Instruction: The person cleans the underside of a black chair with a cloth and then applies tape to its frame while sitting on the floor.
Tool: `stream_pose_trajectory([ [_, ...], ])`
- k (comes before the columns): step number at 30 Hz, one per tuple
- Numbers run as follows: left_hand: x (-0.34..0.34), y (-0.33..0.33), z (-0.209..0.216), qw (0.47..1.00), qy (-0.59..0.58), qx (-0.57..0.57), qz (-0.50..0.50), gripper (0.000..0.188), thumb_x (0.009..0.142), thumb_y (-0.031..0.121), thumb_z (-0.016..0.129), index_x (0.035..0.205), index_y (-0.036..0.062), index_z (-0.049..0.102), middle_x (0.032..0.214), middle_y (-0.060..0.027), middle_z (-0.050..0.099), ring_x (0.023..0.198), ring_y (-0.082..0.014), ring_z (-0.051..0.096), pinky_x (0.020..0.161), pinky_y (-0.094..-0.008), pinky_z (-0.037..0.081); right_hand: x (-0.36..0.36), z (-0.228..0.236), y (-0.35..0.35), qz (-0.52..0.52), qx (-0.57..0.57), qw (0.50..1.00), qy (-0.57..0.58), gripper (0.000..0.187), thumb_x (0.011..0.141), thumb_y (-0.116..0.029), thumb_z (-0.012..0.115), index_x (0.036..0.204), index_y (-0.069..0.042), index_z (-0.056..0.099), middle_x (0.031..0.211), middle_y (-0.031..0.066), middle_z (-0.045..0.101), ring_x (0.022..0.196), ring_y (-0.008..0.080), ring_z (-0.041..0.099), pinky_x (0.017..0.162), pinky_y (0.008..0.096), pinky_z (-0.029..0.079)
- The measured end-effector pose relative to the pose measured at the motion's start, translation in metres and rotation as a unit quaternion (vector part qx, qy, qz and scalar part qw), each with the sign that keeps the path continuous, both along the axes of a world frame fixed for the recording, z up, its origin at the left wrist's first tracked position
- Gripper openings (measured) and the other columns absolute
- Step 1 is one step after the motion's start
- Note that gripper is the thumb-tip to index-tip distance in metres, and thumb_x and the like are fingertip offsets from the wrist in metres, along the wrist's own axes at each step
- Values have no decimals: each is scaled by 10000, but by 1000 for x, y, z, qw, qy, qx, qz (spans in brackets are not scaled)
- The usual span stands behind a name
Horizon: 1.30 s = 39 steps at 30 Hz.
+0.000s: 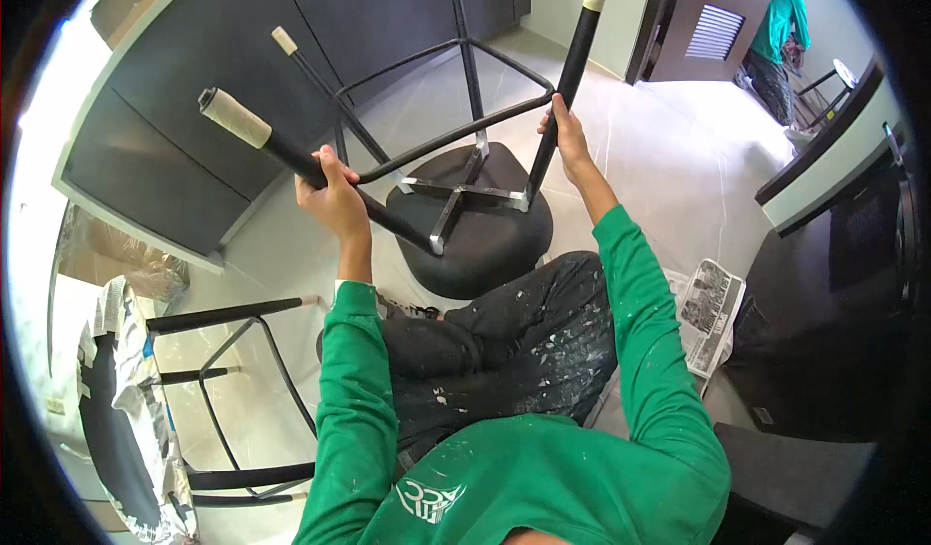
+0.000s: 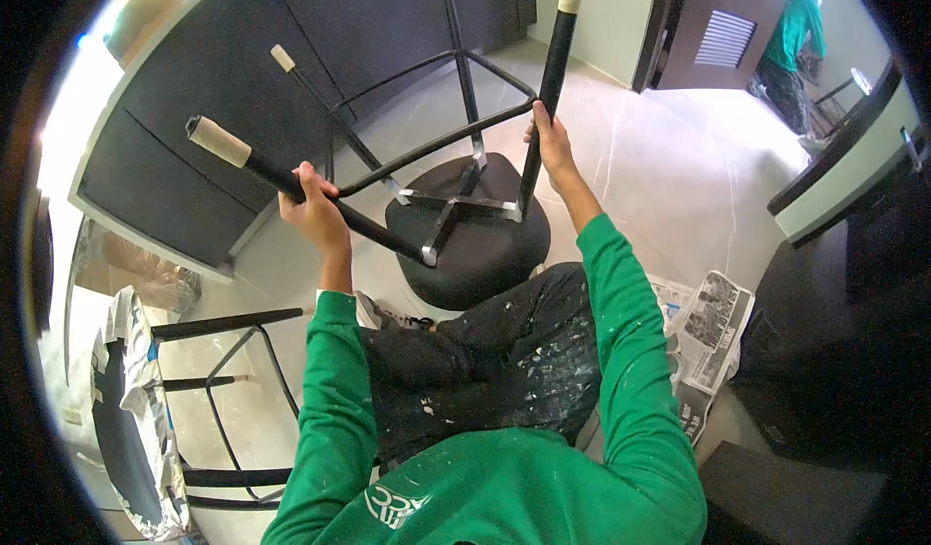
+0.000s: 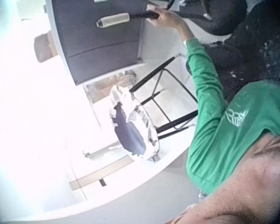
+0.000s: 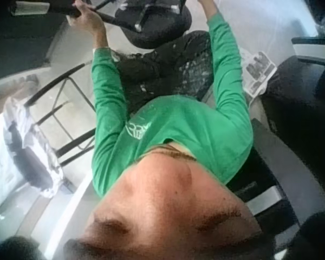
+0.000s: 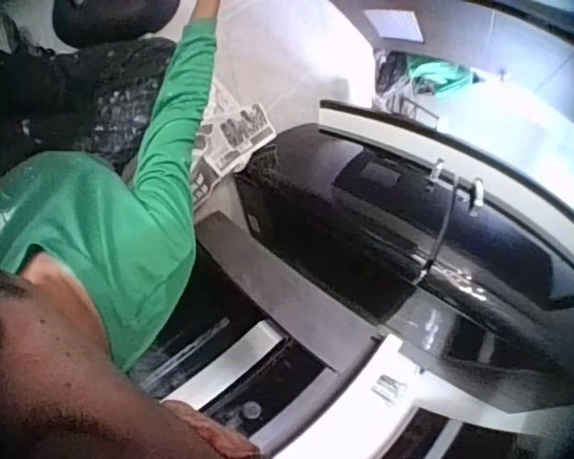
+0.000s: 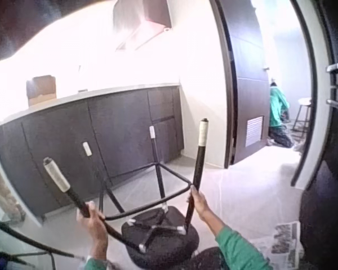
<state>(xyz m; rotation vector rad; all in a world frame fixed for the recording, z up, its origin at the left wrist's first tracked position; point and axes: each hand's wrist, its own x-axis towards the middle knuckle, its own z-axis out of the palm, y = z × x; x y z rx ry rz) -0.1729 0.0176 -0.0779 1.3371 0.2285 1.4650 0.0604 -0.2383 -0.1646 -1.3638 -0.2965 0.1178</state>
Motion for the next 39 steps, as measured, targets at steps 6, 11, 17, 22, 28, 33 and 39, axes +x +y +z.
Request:
stream_pose_trajectory([
  [6,-9,0,-18,997,48,40,35,210,984,201,656,983,14,562,800,-30,569,690,-89,563,623,-237,447,-12,-9,-15,2,-47,999,5,518,960,-617,542,1030,-105,574,947,40,618,912,153,597,877,346,476],
  [11,-24,-10,-65,988,131,68,46,303,978,213,675,1134,-10,541,978,-54,556,910,-117,556,779,-269,460,-76,-21,-59,-65,-42,997,-10,407,1019,-399,557,1240,-58,574,1235,108,617,1141,202,593,978,402,468],
  [17,-35,-10,-147,971,234,31,-40,266,956,187,703,1105,-2,589,974,-62,633,869,-143,597,810,-296,492,-197,-63,-153,-218,-21,975,37,357,1010,-258,608,1265,-10,580,1211,119,634,1097,215,627,952,348,484],
  [22,-15,-25,-239,930,337,-11,-150,277,912,178,755,1058,-22,630,982,-86,658,885,-148,608,828,-296,488,-275,-152,-260,-355,-156,916,103,337,982,-250,648,1213,-6,619,1173,107,649,1069,211,630,938,343,485],
  [28,-32,-4,-328,887,453,38,-79,435,875,269,770,1168,-24,639,1076,-168,669,970,-279,645,888,-395,495,-315,-181,-322,-346,-461,817,0,304,890,-223,717,1138,-59,649,1126,146,630,1083,327,593,951,419,466],
  [33,-21,-15,-328,895,420,27,-150,537,816,193,838,1210,-72,587,1103,-165,656,1004,-261,644,909,-372,505,-310,-207,-360,-397,-534,745,-56,363,822,-181,750,1135,-52,619,1153,174,610,1100,381,554,956,460,443],
  [39,-35,-24,-292,917,366,-33,-158,571,869,205,801,1306,-29,518,1231,-172,590,1036,-260,627,890,-388,520,-275,-221,-355,-339,-591,729,-66,438,817,-199,756,1193,-22,617,1183,191,607,1126,393,537,976,474,436],
])
